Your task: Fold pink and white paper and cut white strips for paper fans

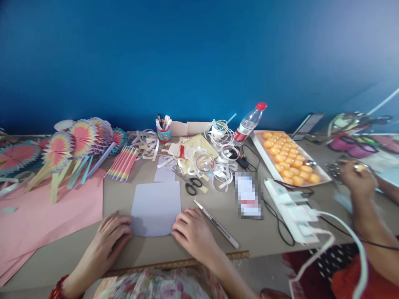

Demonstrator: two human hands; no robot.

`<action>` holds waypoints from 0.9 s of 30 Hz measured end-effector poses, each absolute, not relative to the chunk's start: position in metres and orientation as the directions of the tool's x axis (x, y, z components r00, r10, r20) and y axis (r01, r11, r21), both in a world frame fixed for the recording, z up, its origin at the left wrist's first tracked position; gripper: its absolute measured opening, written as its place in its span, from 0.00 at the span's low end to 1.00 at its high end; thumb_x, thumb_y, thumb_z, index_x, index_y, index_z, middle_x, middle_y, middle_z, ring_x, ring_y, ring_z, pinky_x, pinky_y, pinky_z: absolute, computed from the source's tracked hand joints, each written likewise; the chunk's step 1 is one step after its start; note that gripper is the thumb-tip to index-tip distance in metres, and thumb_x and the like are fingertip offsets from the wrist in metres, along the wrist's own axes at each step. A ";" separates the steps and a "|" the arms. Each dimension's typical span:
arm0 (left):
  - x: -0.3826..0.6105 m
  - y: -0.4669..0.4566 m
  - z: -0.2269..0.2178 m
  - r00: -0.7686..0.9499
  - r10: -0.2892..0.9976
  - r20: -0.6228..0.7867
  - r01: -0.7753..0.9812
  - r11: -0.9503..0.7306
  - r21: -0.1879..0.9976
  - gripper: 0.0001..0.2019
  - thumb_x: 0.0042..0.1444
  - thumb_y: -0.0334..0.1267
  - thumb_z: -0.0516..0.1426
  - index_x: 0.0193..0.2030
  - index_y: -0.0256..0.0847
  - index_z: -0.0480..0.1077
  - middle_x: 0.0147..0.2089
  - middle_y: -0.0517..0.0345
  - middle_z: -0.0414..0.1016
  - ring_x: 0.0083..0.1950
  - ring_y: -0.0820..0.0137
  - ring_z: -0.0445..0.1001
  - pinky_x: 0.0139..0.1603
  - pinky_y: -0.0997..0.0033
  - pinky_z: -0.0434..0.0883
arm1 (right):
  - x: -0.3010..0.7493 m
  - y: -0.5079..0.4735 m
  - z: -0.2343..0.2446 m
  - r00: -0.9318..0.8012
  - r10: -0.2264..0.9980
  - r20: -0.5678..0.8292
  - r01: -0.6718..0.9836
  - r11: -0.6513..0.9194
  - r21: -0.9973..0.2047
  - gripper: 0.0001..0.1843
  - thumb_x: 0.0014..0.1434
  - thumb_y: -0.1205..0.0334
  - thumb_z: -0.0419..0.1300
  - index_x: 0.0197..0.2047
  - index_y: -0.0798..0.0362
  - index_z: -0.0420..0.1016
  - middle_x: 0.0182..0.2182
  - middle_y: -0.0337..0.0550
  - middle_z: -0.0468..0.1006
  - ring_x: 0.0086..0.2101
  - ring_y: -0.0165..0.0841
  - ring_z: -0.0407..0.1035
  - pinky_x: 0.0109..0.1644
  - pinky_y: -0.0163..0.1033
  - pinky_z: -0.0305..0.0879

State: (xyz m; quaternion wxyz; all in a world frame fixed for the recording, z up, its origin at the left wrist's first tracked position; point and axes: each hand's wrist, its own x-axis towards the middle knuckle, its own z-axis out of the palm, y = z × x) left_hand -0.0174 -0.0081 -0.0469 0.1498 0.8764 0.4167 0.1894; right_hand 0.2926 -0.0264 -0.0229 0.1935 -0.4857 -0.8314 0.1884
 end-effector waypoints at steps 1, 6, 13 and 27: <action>-0.018 -0.008 -0.047 0.580 0.787 0.212 0.670 -0.609 0.425 0.06 0.64 0.31 0.51 0.40 0.44 0.67 0.47 0.55 0.72 0.52 0.65 0.71 0.68 0.47 0.56 | 0.292 -0.027 -0.024 -0.457 0.877 0.150 0.730 0.466 -0.501 0.03 0.62 0.65 0.61 0.35 0.49 0.74 0.35 0.39 0.76 0.40 0.35 0.66 0.52 0.44 0.59; -0.020 -0.008 -0.051 0.548 0.795 0.261 0.665 -0.603 0.441 0.04 0.63 0.34 0.52 0.40 0.45 0.68 0.47 0.55 0.71 0.51 0.64 0.71 0.66 0.49 0.59 | 0.288 -0.026 -0.026 -0.433 0.890 0.143 0.737 0.441 -0.512 0.06 0.63 0.68 0.59 0.34 0.50 0.72 0.35 0.38 0.75 0.39 0.33 0.67 0.54 0.44 0.59; -0.018 -0.005 -0.052 0.523 0.815 0.250 0.689 -0.577 0.438 0.04 0.64 0.37 0.53 0.39 0.45 0.69 0.48 0.53 0.70 0.51 0.60 0.70 0.59 0.52 0.66 | 0.288 -0.027 -0.026 -0.436 0.893 0.109 0.764 0.431 -0.480 0.05 0.60 0.59 0.64 0.35 0.49 0.72 0.35 0.38 0.74 0.40 0.34 0.65 0.50 0.42 0.60; -0.011 -0.005 -0.045 0.532 0.817 0.222 0.706 -0.573 0.417 0.06 0.64 0.34 0.52 0.37 0.45 0.69 0.46 0.55 0.72 0.50 0.64 0.72 0.66 0.48 0.59 | 0.284 -0.025 -0.026 -0.463 0.877 0.132 0.742 0.464 -0.483 0.04 0.62 0.66 0.60 0.35 0.49 0.74 0.35 0.40 0.75 0.39 0.34 0.66 0.45 0.41 0.60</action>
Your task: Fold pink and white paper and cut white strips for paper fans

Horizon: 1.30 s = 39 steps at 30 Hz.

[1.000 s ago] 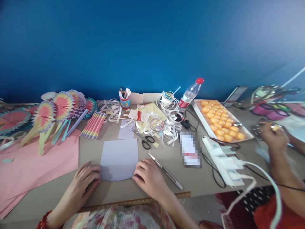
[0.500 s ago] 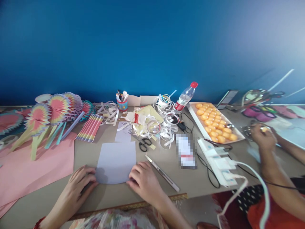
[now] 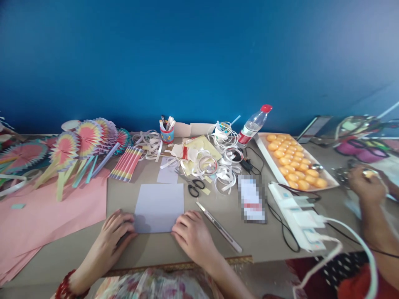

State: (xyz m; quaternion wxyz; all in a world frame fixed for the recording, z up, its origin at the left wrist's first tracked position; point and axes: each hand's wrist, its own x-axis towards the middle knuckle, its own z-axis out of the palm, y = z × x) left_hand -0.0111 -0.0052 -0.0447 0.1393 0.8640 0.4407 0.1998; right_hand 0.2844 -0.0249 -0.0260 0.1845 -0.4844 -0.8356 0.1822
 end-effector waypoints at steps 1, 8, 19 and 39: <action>-0.011 -0.006 -0.045 0.531 0.818 0.223 0.704 -0.572 0.420 0.06 0.64 0.34 0.52 0.37 0.45 0.69 0.46 0.55 0.72 0.50 0.64 0.72 0.66 0.48 0.59 | 0.284 -0.025 -0.026 -0.453 0.881 0.132 0.737 0.454 -0.500 0.05 0.63 0.66 0.59 0.35 0.49 0.74 0.34 0.40 0.75 0.38 0.34 0.66 0.45 0.40 0.59; -0.012 -0.010 -0.045 0.490 0.842 0.225 0.723 -0.537 0.435 0.07 0.64 0.35 0.52 0.37 0.45 0.70 0.47 0.55 0.72 0.51 0.65 0.72 0.67 0.47 0.57 | 0.283 -0.021 -0.021 -0.413 0.905 0.097 0.724 0.391 -0.568 0.08 0.65 0.65 0.57 0.33 0.50 0.73 0.33 0.40 0.75 0.37 0.34 0.67 0.44 0.40 0.58; -0.013 -0.011 -0.046 0.480 0.845 0.237 0.717 -0.533 0.449 0.07 0.65 0.34 0.51 0.37 0.44 0.69 0.46 0.56 0.72 0.49 0.66 0.73 0.67 0.48 0.57 | 0.283 -0.028 -0.026 -0.378 0.919 0.113 0.707 0.365 -0.605 0.08 0.66 0.67 0.55 0.34 0.50 0.72 0.34 0.40 0.75 0.38 0.34 0.66 0.45 0.42 0.59; -0.004 -0.007 -0.033 0.402 0.899 0.173 0.722 -0.427 0.544 0.07 0.66 0.34 0.51 0.35 0.41 0.66 0.47 0.52 0.65 0.49 0.62 0.66 0.50 0.58 0.66 | 0.284 -0.029 -0.036 -0.284 0.939 0.193 0.719 0.342 -0.605 0.07 0.64 0.66 0.56 0.32 0.50 0.67 0.34 0.40 0.72 0.36 0.35 0.67 0.41 0.40 0.60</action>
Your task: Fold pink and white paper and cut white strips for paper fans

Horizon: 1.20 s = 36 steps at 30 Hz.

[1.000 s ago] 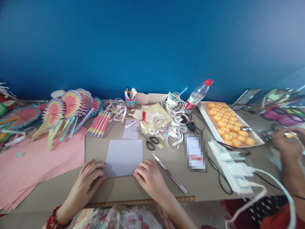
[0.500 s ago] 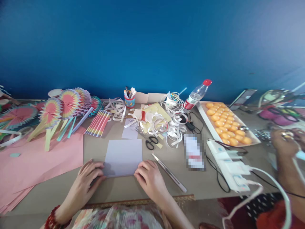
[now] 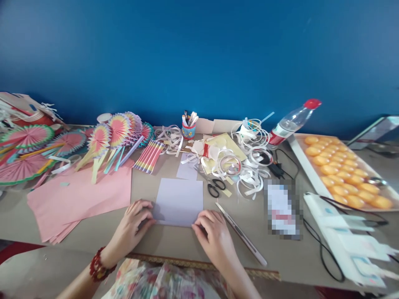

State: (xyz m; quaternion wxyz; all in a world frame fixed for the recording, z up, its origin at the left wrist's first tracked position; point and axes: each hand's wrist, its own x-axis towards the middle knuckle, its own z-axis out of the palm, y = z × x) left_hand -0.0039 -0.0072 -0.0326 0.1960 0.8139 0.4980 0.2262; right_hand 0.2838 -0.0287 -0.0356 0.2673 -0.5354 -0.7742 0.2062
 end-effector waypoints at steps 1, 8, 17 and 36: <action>-0.004 -0.008 -0.033 0.399 0.900 0.174 0.724 -0.426 0.542 0.07 0.66 0.34 0.51 0.35 0.41 0.66 0.47 0.52 0.65 0.49 0.62 0.66 0.50 0.58 0.67 | 0.283 -0.029 -0.036 -0.277 0.941 0.192 0.729 0.336 -0.596 0.07 0.64 0.66 0.56 0.32 0.50 0.67 0.34 0.40 0.72 0.36 0.35 0.66 0.41 0.40 0.60; -0.001 -0.008 -0.037 0.380 0.907 0.183 0.753 -0.418 0.508 0.07 0.65 0.33 0.51 0.35 0.40 0.65 0.46 0.52 0.66 0.48 0.62 0.66 0.49 0.59 0.67 | 0.282 -0.029 -0.042 -0.259 0.939 0.227 0.810 0.339 -0.479 0.09 0.64 0.63 0.56 0.31 0.50 0.64 0.34 0.42 0.70 0.36 0.37 0.66 0.43 0.42 0.59; 0.001 -0.007 -0.034 0.357 0.917 0.174 0.784 -0.396 0.477 0.08 0.64 0.34 0.53 0.33 0.40 0.65 0.45 0.53 0.67 0.47 0.62 0.67 0.47 0.61 0.68 | 0.283 -0.025 -0.041 -0.266 0.938 0.221 0.833 0.339 -0.438 0.10 0.64 0.62 0.56 0.29 0.50 0.63 0.34 0.41 0.70 0.36 0.37 0.65 0.44 0.42 0.58; 0.018 -0.032 -0.028 0.862 0.488 0.140 0.486 -0.873 0.050 0.28 0.68 0.53 0.47 0.67 0.37 0.59 0.70 0.51 0.58 0.72 0.62 0.51 0.72 0.57 0.51 | 0.284 -0.025 -0.038 -0.275 0.941 0.196 0.833 0.335 -0.441 0.10 0.64 0.61 0.55 0.30 0.50 0.64 0.34 0.41 0.70 0.36 0.36 0.64 0.42 0.42 0.58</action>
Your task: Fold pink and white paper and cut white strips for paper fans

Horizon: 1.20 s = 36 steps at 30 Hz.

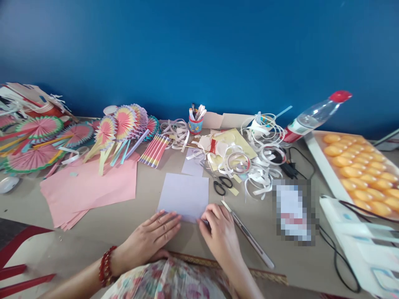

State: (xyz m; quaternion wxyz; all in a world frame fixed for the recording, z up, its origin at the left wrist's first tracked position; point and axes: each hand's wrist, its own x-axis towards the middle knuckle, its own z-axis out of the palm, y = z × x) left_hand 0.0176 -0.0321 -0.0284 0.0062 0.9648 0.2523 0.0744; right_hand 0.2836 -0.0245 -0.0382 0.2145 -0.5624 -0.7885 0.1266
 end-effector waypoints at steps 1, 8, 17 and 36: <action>0.019 -0.032 -0.030 0.871 0.478 0.116 0.479 -0.878 0.016 0.31 0.67 0.57 0.45 0.67 0.36 0.58 0.71 0.51 0.55 0.73 0.62 0.49 0.72 0.57 0.49 | 0.283 -0.024 -0.039 -0.275 0.941 0.198 0.832 0.336 -0.441 0.10 0.64 0.61 0.55 0.30 0.50 0.64 0.34 0.41 0.70 0.36 0.36 0.64 0.42 0.42 0.58; 0.024 -0.041 -0.043 0.847 0.526 0.074 0.529 -0.848 -0.031 0.42 0.60 0.67 0.41 0.69 0.34 0.55 0.73 0.43 0.50 0.73 0.55 0.45 0.71 0.55 0.49 | 0.284 -0.024 -0.041 -0.275 0.938 0.211 0.823 0.343 -0.452 0.11 0.65 0.59 0.55 0.29 0.50 0.64 0.34 0.42 0.71 0.36 0.36 0.65 0.42 0.42 0.57; 0.024 -0.044 -0.047 0.834 0.545 0.085 0.550 -0.834 -0.054 0.42 0.60 0.68 0.37 0.68 0.37 0.58 0.73 0.46 0.49 0.73 0.55 0.44 0.71 0.50 0.43 | 0.286 -0.024 -0.043 -0.289 0.928 0.237 0.807 0.369 -0.462 0.12 0.65 0.58 0.55 0.29 0.50 0.65 0.34 0.42 0.71 0.35 0.36 0.66 0.42 0.42 0.58; 0.023 -0.045 -0.052 0.836 0.543 0.083 0.547 -0.836 -0.042 0.42 0.60 0.68 0.39 0.68 0.36 0.57 0.73 0.43 0.48 0.73 0.52 0.45 0.71 0.46 0.43 | 0.286 -0.020 -0.040 -0.306 0.926 0.220 0.798 0.376 -0.471 0.12 0.65 0.58 0.55 0.28 0.50 0.66 0.33 0.42 0.71 0.35 0.36 0.66 0.42 0.41 0.59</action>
